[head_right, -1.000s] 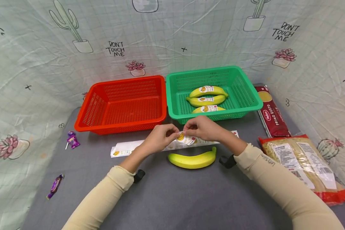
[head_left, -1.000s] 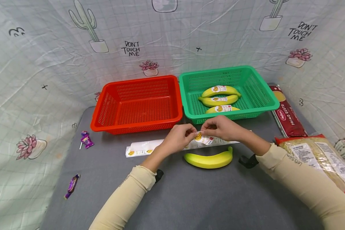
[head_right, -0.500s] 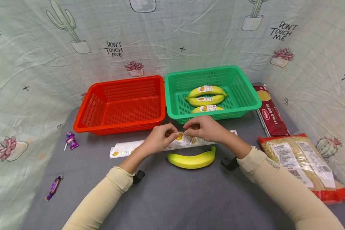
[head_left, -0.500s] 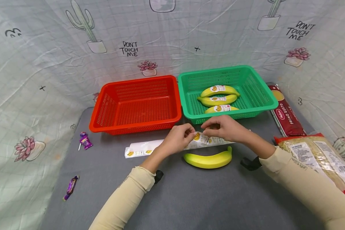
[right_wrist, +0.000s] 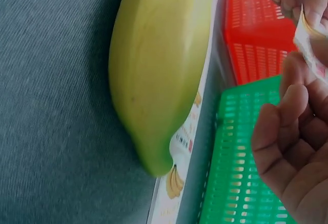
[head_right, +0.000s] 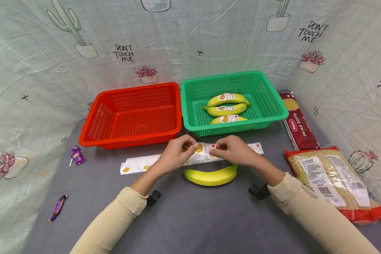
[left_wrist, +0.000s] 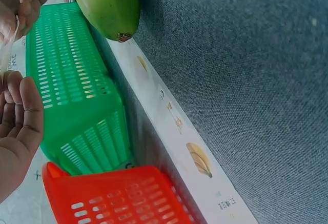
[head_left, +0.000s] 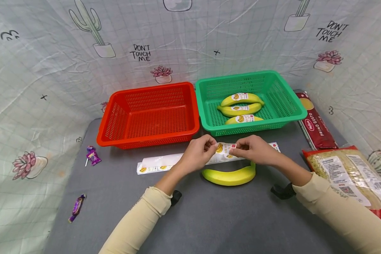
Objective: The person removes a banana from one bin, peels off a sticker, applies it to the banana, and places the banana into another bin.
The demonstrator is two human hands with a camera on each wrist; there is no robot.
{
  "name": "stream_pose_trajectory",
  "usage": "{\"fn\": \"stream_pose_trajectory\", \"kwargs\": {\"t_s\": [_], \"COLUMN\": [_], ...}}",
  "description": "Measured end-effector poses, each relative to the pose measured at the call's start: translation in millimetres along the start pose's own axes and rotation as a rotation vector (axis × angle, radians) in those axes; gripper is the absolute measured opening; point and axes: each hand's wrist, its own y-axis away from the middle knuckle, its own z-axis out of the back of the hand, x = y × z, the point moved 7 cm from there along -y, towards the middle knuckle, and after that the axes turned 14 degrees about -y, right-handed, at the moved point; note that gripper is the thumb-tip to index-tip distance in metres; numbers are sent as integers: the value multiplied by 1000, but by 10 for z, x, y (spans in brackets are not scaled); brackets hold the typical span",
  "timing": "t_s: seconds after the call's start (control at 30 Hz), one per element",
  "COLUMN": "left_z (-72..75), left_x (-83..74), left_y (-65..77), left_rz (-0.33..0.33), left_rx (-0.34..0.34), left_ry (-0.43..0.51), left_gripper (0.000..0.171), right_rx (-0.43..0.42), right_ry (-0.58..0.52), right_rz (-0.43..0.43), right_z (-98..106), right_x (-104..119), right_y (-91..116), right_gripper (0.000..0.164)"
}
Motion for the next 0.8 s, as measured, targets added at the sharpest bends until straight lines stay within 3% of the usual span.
{"fn": "stream_pose_trajectory", "kwargs": {"t_s": [0.2,0.33,0.6,0.8], "left_z": [-2,-6,-163,-354], "left_x": [-16,-61,-292,-333], "left_y": [36,94,356,507], "left_rz": [12,-34,-145,-176], "left_rx": [-24,-45,-7,22], "left_ry": [23,13,-233,-346], "left_gripper": [13,13,13,12], "right_rx": [-9,10,36,21], "right_ry": [-18,-32,2,71], "right_rz": [-4,-30,-55,-42], "right_z": [-8,-18,-128,-266], "right_x": [35,36,24,-30], "right_y": [34,80,296,437], "right_gripper": [29,27,34,38]}}
